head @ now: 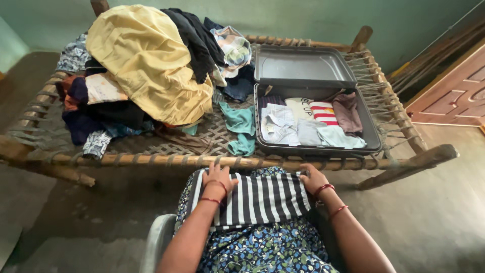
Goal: The person folds several pieces of clothing by hand, including a white shirt and a green top, and places them into an open suitcase on a woven bed.
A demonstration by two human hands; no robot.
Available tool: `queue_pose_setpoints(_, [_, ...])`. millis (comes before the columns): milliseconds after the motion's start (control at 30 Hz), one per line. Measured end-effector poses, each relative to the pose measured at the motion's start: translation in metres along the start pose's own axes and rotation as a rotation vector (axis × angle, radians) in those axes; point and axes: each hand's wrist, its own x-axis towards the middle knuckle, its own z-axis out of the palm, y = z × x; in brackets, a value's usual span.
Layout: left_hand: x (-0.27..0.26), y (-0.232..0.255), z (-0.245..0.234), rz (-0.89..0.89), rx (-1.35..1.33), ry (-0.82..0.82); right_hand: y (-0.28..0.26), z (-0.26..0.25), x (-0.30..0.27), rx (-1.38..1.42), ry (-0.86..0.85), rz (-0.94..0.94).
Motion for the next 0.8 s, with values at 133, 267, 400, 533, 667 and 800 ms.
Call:
queue_pose_setpoints(133, [-0.003, -0.016, 0.046, -0.012, 0.035, 0.061, 0.013, 0.002, 0.002, -0.033, -0.010, 0.063])
queue_pose_setpoints(267, [0.037, -0.052, 0.101, -0.035, -0.367, 0.349, -0.019, -0.003, -0.004, -0.021, -0.043, -0.077])
queue_pose_setpoints(400, [0.075, -0.097, 0.138, 0.160, -1.722, 0.336, -0.103, -0.026, -0.011, 0.480, -0.237, -0.228])
queue_pose_setpoints(533, [0.052, -0.112, 0.119, 0.152, -2.221, 0.125, -0.228, -0.016, -0.037, 0.657, -0.483, 0.010])
queue_pose_setpoints(667, [0.027, -0.116, 0.092, 0.209, -2.431, -0.070, -0.297, 0.026, -0.056, 0.767, -0.630, 0.030])
queue_pose_setpoints(800, [0.022, -0.119, 0.085, 0.213, -2.454, -0.182, -0.276, 0.080, -0.054, 0.888, -0.647, -0.212])
